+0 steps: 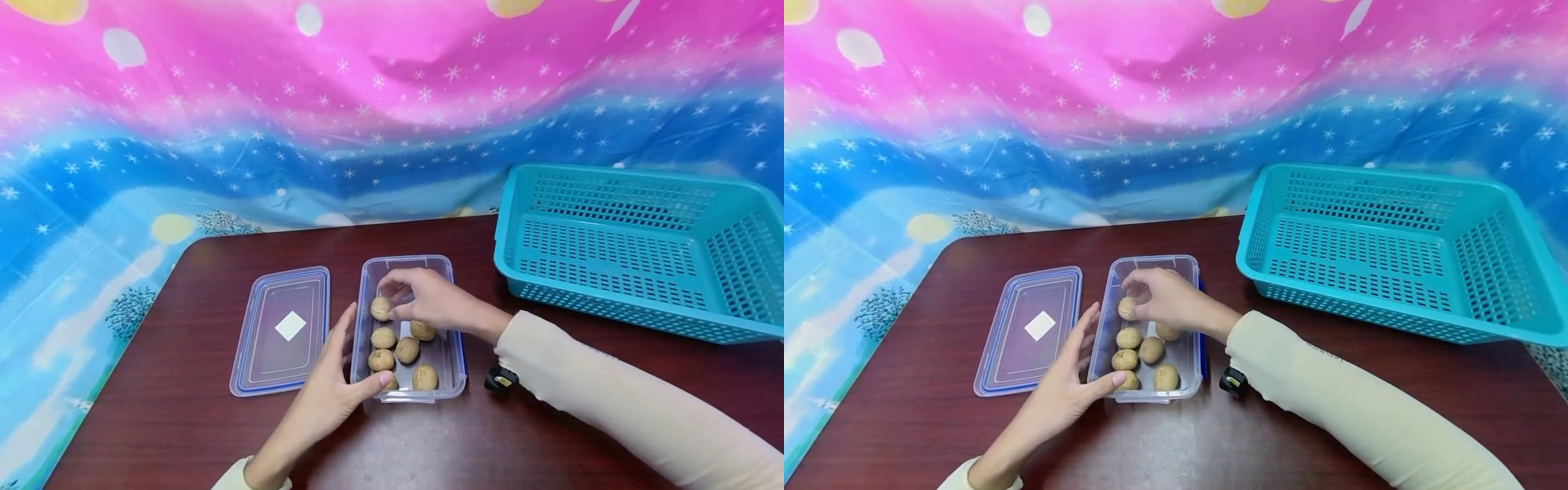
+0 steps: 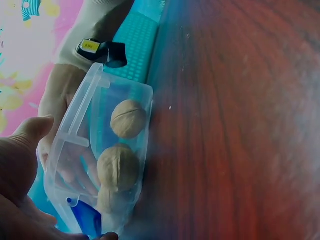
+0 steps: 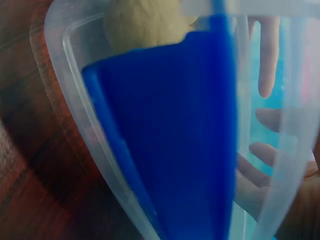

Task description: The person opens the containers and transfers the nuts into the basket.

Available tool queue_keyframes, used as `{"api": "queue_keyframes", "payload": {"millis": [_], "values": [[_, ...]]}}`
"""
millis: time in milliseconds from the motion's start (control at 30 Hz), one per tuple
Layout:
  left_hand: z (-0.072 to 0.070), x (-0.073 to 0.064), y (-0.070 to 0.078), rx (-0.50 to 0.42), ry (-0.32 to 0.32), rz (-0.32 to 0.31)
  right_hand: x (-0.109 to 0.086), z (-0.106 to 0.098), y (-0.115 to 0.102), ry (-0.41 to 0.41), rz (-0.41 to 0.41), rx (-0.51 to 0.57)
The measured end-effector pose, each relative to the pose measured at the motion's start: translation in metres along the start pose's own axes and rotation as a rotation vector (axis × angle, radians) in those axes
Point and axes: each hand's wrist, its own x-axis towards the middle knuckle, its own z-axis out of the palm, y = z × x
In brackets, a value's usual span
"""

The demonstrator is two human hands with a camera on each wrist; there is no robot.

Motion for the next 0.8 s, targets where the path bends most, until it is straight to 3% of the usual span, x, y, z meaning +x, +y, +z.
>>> {"api": "queue_keyframes", "payload": {"millis": [367,533,800], "values": [[0.01,-0.001,-0.003,0.03,-0.034,-0.013,0.015,0.014,0.008,0.029,0.074,-0.103],[0.01,-0.001,-0.003,0.029,-0.032,-0.048,0.025,0.023,0.011,0.056,0.096,-0.149],[0.01,-0.001,-0.004,0.013,-0.048,-0.036,0.031,0.032,0.013,0.08,0.113,-0.108]]}}
